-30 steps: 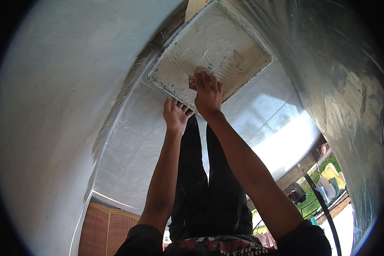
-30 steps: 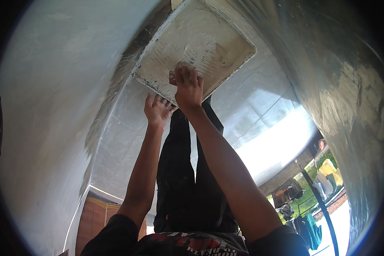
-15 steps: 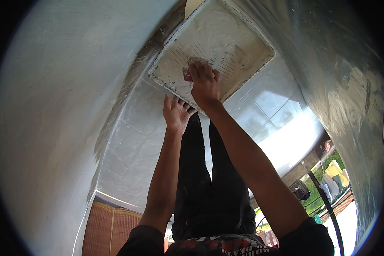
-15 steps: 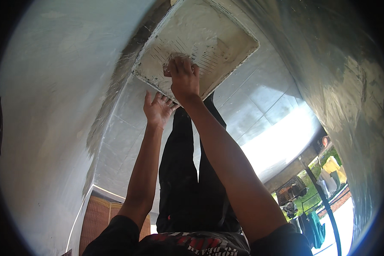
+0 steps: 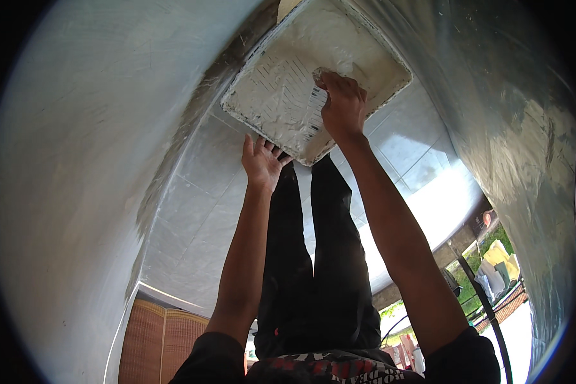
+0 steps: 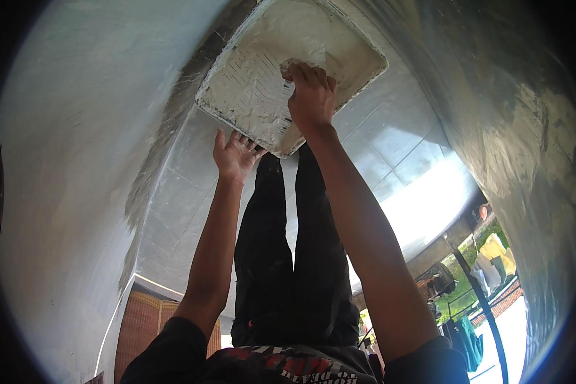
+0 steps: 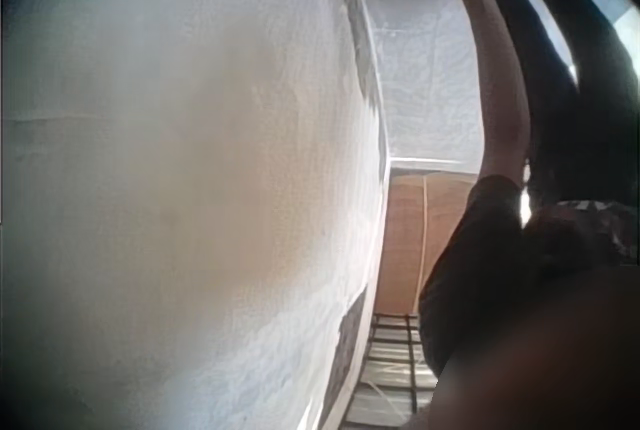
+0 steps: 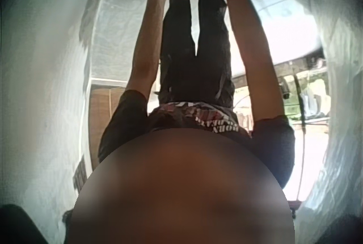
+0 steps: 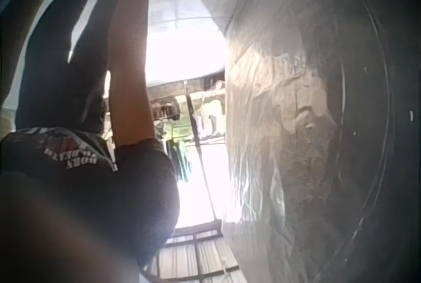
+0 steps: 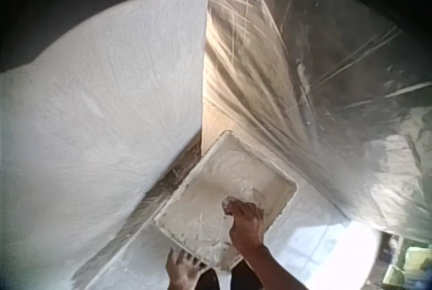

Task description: The person sands a patched area on an exterior wall with sandpaper.

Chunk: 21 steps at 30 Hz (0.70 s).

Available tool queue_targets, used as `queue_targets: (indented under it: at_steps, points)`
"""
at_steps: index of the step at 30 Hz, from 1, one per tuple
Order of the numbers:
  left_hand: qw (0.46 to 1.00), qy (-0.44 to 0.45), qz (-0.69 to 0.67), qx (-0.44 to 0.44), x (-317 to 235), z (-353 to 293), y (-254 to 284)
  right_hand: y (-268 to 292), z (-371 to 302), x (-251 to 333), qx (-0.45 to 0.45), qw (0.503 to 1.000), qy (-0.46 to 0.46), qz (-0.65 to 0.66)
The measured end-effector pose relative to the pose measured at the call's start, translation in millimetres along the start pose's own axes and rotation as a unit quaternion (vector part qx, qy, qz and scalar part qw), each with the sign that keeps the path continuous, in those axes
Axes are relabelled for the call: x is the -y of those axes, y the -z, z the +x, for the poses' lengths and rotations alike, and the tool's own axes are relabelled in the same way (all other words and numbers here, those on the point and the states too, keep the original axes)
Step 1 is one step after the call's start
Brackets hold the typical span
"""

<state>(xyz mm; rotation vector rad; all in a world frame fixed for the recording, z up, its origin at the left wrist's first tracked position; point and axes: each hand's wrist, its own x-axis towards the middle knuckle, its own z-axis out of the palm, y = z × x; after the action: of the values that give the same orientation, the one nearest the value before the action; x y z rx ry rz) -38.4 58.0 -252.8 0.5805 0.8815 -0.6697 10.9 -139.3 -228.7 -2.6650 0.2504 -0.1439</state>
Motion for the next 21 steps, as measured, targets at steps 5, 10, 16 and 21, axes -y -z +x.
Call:
queue_targets:
  at_steps: [5, 10, 16, 21]
  points:
    - [1.000, 0.002, -0.014, 0.019, -5, -6, 1, -28, -62, 25, 0.044, 0.993, 0.016, -0.113]
    - [1.000, 0.001, -0.008, -0.008, -4, -4, 7, -29, -112, 59, 0.067, 0.996, 0.018, -0.057]
    - [0.999, 0.010, -0.018, 0.033, -4, -2, 15, -19, -131, 72, 0.110, 0.994, -0.002, -0.009]
    - [1.000, 0.008, -0.003, 0.025, -5, 0, 17, -10, -129, 72, 0.173, 0.977, -0.096, 0.084]
